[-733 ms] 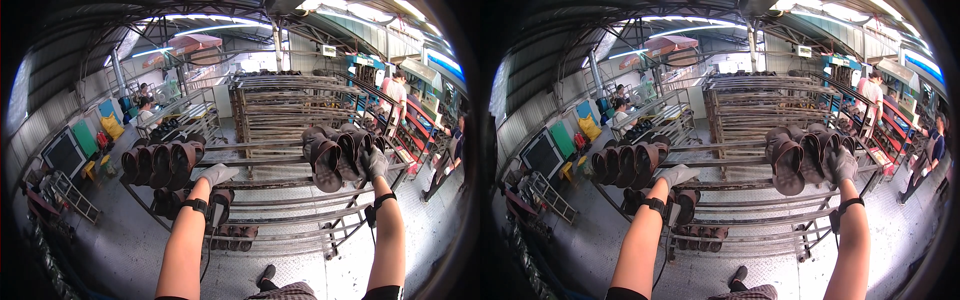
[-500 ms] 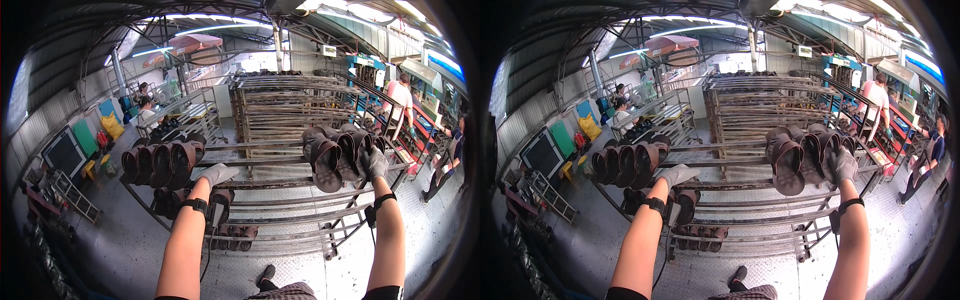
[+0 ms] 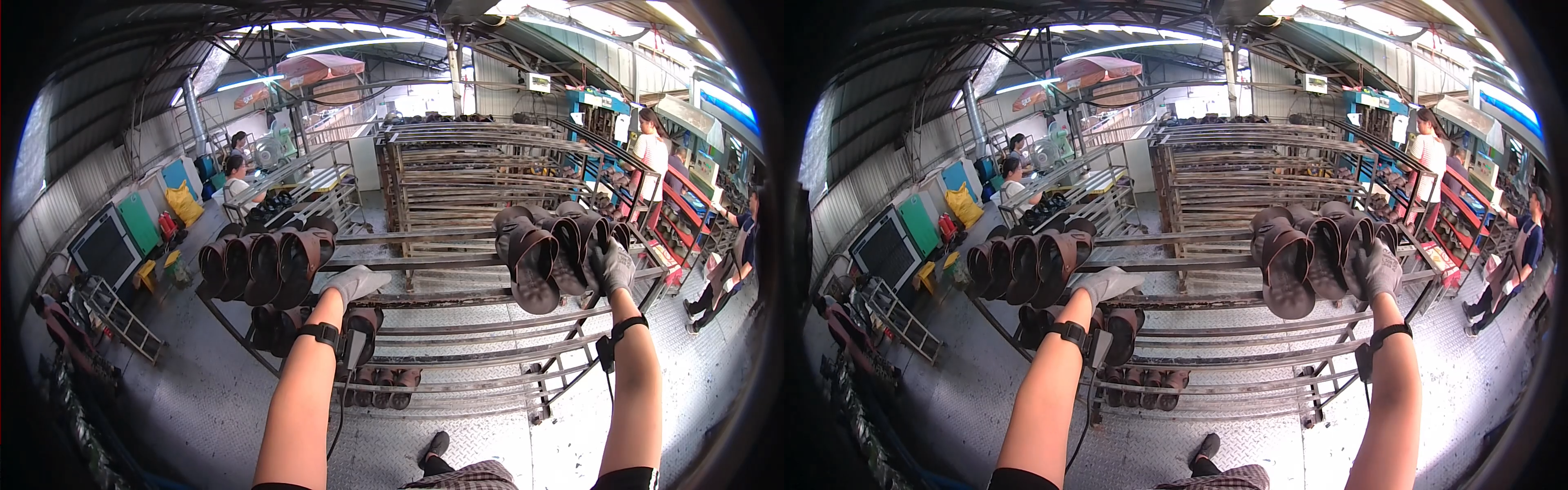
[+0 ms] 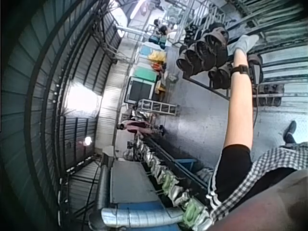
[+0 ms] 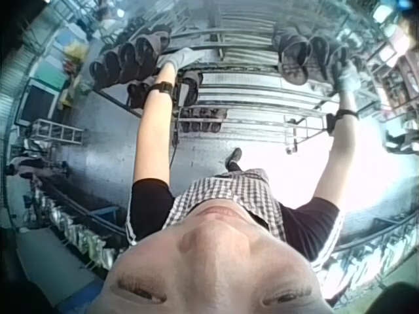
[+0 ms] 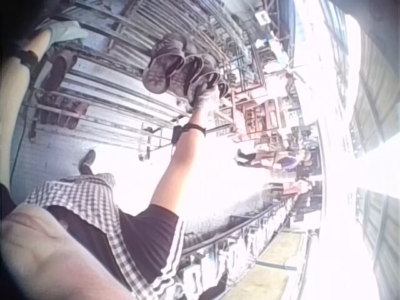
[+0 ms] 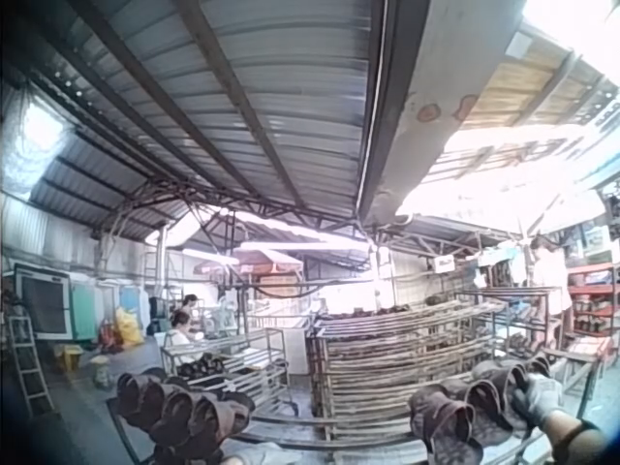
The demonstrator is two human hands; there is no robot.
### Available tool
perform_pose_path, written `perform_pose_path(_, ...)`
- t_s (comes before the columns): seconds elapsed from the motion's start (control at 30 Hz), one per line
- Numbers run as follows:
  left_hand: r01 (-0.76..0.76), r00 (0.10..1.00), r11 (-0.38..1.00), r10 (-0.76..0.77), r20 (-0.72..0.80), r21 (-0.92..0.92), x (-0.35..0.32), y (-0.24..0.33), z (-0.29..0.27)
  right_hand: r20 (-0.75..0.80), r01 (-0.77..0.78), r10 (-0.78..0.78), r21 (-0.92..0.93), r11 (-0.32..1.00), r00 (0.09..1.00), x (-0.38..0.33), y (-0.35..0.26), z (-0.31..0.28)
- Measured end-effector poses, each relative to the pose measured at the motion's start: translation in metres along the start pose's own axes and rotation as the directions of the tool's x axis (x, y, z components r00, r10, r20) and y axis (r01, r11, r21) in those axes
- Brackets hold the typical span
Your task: Placing shoe uppers and soles into a rotary pressing machine for attachment.
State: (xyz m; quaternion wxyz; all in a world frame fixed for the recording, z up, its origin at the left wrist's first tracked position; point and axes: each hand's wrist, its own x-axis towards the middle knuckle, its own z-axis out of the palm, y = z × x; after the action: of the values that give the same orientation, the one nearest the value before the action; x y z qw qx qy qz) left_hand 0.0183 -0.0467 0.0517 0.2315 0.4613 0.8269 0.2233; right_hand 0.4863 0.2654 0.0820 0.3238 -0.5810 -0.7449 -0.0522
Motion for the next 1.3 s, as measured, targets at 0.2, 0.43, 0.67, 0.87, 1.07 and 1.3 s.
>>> perform_pose_path(0.2, -0.027, 1.000, 1.000, 0.027, -0.009, 0.012, -0.001, 0.000, -0.001, -0.007, 0.003, -0.003, -0.001, 1.000, 1.000, 0.003, 0.004, 0.005)
perform_pose_path(0.43, 0.000, 1.000, 1.000, 0.000, -0.002, -0.017, 0.004, -0.006, 0.002, 0.017, -0.010, 0.011, -0.009, 1.000, 1.000, -0.001, -0.005, -0.003)
perform_pose_path(0.67, 0.008, 1.000, 0.997, -0.007, 0.013, -0.074, 0.002, -0.002, 0.002, -0.001, 0.008, -0.008, -0.009, 1.000, 1.000, 0.001, 0.003, 0.001)
perform_pose_path(0.87, 0.001, 1.000, 0.996, -0.001, 0.006, -0.089, 0.003, -0.003, 0.003, 0.015, -0.003, 0.003, -0.006, 1.000, 1.000, 0.001, 0.000, 0.001)
perform_pose_path(1.07, -0.025, 0.999, 0.999, 0.024, -0.028, -0.046, 0.017, -0.020, 0.005, 0.010, -0.004, 0.004, 0.000, 1.000, 1.000, 0.002, -0.004, 0.001)
perform_pose_path(1.3, -0.013, 1.000, 0.998, 0.013, 0.001, -0.063, 0.011, -0.007, 0.007, 0.003, -0.004, 0.004, -0.005, 1.000, 1.000, 0.002, 0.003, 0.001)
